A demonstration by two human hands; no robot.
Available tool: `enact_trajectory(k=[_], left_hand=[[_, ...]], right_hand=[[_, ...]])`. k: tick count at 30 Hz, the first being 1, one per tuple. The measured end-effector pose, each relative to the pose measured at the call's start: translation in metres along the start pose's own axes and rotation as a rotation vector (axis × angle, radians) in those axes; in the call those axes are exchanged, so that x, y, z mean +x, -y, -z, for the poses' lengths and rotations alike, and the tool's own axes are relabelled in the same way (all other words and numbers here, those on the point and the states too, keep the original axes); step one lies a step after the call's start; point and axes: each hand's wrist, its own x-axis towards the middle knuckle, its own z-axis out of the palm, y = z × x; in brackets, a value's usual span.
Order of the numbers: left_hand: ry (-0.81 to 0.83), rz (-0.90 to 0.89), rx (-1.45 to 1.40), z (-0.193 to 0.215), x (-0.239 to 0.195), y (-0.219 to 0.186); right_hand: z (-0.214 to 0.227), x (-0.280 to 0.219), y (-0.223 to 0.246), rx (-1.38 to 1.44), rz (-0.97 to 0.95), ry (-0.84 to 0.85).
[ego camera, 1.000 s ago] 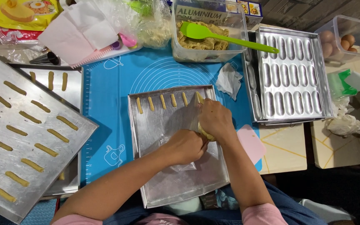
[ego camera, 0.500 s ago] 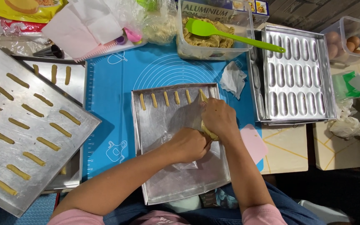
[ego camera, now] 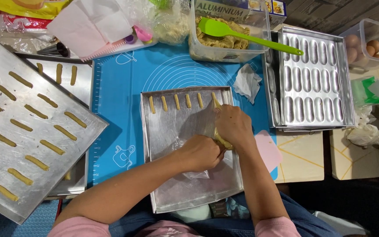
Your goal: The person sits on the floor and uses a piping bag to squeeze long strips of dough onto a metal baking tray. They repeatedly pipe the dough in rows, occasionally adjusting the bag and the tray on their lap.
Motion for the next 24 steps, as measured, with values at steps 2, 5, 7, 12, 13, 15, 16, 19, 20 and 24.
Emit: enact_trajectory(k=[2, 5, 7, 12, 13, 15, 16, 19, 20, 24], left_hand=[[0.004, -0.003, 0.001, 0.001, -0.001, -0.001], [0.006, -0.020, 0.013, 0.001, 0.001, -0.001], [0.003, -0.030, 0.024, 0.001, 0.000, -0.002], [-0.008, -0.048, 0.009, 0.005, -0.001, -0.005], [-0.010, -0.049, 0.012, 0.004, -0.001, -0.005], [0.000, -0.053, 0.020, 0.000, -0.001, -0.004], [-0.001, -0.055, 0.022, 0.001, -0.001, -0.005], [0.005, -0.057, 0.047, 0.003, -0.002, -0.006], [0.006, -0.053, 0.042, 0.004, -0.002, -0.006], [0.005, -0.055, 0.060, 0.004, -0.005, -0.008]], right_hand=[[0.000, 0.001, -0.001, -0.009, -0.002, 0.002], [0.003, -0.002, 0.000, -0.019, 0.002, 0.015], [0.002, -0.003, 0.000, -0.023, 0.012, 0.027], [0.007, -0.008, 0.004, -0.030, -0.006, 0.032], [0.006, -0.008, 0.003, -0.030, -0.004, 0.028], [0.005, -0.010, -0.001, -0.024, 0.012, 0.028], [0.005, -0.010, -0.001, -0.024, 0.011, 0.026], [0.007, -0.010, -0.002, -0.035, 0.025, 0.022], [0.007, -0.010, -0.002, -0.047, 0.012, 0.031], [0.004, -0.009, -0.003, -0.059, -0.002, 0.041]])
